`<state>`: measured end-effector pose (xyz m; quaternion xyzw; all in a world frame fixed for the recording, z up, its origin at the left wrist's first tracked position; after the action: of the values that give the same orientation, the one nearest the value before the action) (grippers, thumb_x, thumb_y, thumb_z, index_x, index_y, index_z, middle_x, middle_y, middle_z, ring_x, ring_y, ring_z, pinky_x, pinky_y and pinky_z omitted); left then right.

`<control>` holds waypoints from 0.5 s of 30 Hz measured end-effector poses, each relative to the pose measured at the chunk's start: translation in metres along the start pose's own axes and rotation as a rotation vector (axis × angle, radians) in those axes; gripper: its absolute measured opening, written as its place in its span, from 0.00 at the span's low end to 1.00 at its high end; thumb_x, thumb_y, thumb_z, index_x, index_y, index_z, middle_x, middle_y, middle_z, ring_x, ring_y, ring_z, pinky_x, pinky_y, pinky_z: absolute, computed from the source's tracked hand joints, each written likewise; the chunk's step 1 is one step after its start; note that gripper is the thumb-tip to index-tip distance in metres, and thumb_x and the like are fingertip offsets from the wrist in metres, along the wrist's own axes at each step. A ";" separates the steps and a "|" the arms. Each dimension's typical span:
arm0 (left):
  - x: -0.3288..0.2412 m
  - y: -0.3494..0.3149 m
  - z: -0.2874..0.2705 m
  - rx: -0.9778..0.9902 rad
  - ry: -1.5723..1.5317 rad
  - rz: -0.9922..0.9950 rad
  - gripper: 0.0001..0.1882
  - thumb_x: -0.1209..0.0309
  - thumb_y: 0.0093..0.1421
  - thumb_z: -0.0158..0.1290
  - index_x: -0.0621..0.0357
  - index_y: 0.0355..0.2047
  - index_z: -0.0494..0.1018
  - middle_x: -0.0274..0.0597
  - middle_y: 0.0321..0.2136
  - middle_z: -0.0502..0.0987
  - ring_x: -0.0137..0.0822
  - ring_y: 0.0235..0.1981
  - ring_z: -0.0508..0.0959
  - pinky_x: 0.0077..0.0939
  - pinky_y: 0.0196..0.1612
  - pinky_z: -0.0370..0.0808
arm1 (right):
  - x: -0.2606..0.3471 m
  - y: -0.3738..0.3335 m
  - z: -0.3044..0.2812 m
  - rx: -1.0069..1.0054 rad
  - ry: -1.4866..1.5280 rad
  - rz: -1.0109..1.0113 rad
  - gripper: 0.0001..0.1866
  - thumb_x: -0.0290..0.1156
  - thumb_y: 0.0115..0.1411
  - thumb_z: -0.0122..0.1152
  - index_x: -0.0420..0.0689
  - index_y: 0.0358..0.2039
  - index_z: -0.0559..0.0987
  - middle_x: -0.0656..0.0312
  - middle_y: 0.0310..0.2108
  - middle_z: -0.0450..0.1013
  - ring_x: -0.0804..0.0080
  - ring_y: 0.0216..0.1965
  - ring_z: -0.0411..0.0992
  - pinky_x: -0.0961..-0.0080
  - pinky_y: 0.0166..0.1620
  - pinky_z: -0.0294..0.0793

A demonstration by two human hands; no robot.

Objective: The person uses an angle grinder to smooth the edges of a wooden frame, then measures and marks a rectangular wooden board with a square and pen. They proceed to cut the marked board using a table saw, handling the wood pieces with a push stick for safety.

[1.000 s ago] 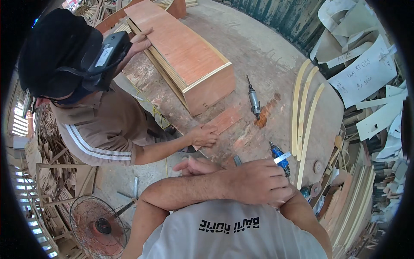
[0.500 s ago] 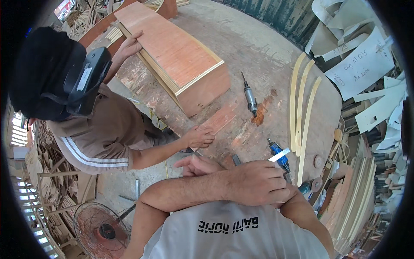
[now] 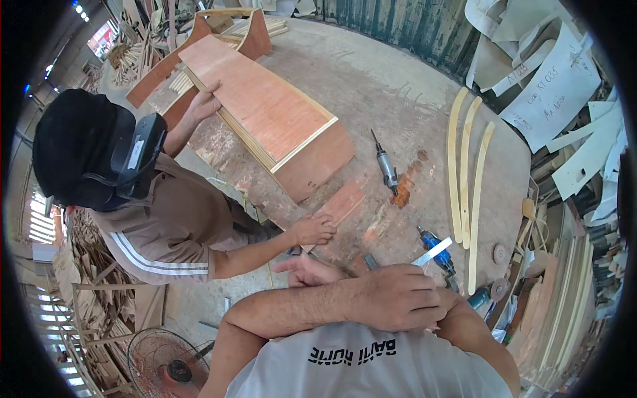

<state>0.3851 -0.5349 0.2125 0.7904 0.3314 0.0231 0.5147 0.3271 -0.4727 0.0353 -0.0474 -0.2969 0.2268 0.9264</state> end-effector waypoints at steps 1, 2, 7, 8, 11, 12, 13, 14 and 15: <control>0.000 -0.004 -0.001 -0.007 -0.021 -0.011 0.13 0.66 0.52 0.62 0.58 0.35 0.74 0.37 0.32 0.73 0.37 0.32 0.76 0.30 0.31 0.75 | 0.002 -0.004 -0.001 0.000 0.001 -0.017 0.36 0.58 0.72 0.31 0.40 0.63 0.64 0.66 0.27 0.67 0.81 0.24 0.63 0.79 0.29 0.65; 0.003 -0.007 -0.003 -0.015 -0.041 -0.024 0.16 0.67 0.53 0.63 0.59 0.39 0.76 0.38 0.34 0.74 0.38 0.34 0.77 0.30 0.31 0.76 | 0.005 -0.007 0.001 0.079 0.099 -0.073 0.36 0.59 0.72 0.31 0.41 0.63 0.64 0.66 0.27 0.66 0.80 0.25 0.64 0.79 0.30 0.65; 0.010 -0.003 -0.002 0.006 0.036 -0.036 0.16 0.67 0.53 0.64 0.59 0.40 0.76 0.38 0.34 0.75 0.38 0.34 0.78 0.30 0.29 0.76 | -0.001 0.005 -0.009 0.105 0.068 -0.027 0.31 0.54 0.73 0.36 0.40 0.60 0.66 0.64 0.28 0.69 0.74 0.28 0.70 0.78 0.33 0.71; 0.008 0.001 0.001 0.011 0.026 -0.038 0.16 0.68 0.53 0.64 0.59 0.40 0.76 0.38 0.34 0.75 0.38 0.34 0.78 0.30 0.29 0.76 | -0.004 0.009 -0.008 0.093 0.026 0.003 0.30 0.54 0.73 0.36 0.40 0.60 0.66 0.64 0.28 0.69 0.74 0.28 0.70 0.78 0.33 0.71; 0.001 0.011 0.008 0.026 0.004 0.003 0.16 0.68 0.53 0.65 0.59 0.41 0.77 0.38 0.35 0.76 0.38 0.33 0.78 0.30 0.29 0.76 | -0.009 0.010 0.000 0.094 -0.014 0.034 0.30 0.53 0.73 0.37 0.40 0.59 0.67 0.64 0.28 0.69 0.74 0.28 0.70 0.77 0.33 0.71; -0.001 0.010 0.007 0.046 0.008 0.012 0.16 0.68 0.53 0.65 0.59 0.40 0.77 0.38 0.35 0.76 0.37 0.33 0.78 0.29 0.29 0.76 | -0.009 0.009 0.002 0.097 -0.016 0.026 0.29 0.53 0.73 0.37 0.40 0.59 0.67 0.64 0.28 0.70 0.74 0.28 0.70 0.77 0.34 0.71; -0.003 0.007 0.006 0.058 0.012 0.019 0.16 0.68 0.53 0.65 0.59 0.40 0.77 0.38 0.35 0.76 0.37 0.33 0.78 0.29 0.28 0.75 | -0.011 0.007 0.003 0.090 -0.016 0.023 0.29 0.52 0.73 0.37 0.40 0.59 0.67 0.64 0.28 0.70 0.74 0.28 0.71 0.77 0.34 0.71; -0.004 0.005 0.003 0.052 0.008 0.006 0.16 0.68 0.53 0.65 0.59 0.40 0.77 0.37 0.34 0.76 0.37 0.33 0.78 0.28 0.28 0.75 | -0.009 0.007 0.003 0.081 -0.014 0.012 0.29 0.52 0.73 0.38 0.40 0.58 0.67 0.64 0.28 0.70 0.74 0.29 0.71 0.77 0.34 0.72; -0.003 0.003 -0.001 0.048 0.005 -0.005 0.16 0.68 0.53 0.65 0.59 0.40 0.77 0.37 0.34 0.76 0.36 0.33 0.78 0.28 0.28 0.75 | -0.006 0.009 0.001 0.070 -0.011 -0.001 0.29 0.52 0.73 0.38 0.40 0.58 0.67 0.64 0.29 0.70 0.74 0.29 0.71 0.77 0.34 0.72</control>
<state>0.3835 -0.5364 0.2165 0.8016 0.3352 0.0156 0.4949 0.3185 -0.4671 0.0311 -0.0136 -0.2941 0.2367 0.9259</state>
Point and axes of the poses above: each hand's wrist, its own y-axis towards the middle knuckle, its own z-axis out of the palm, x = y × z, the point moved 6 cm from there along y, towards the middle knuckle
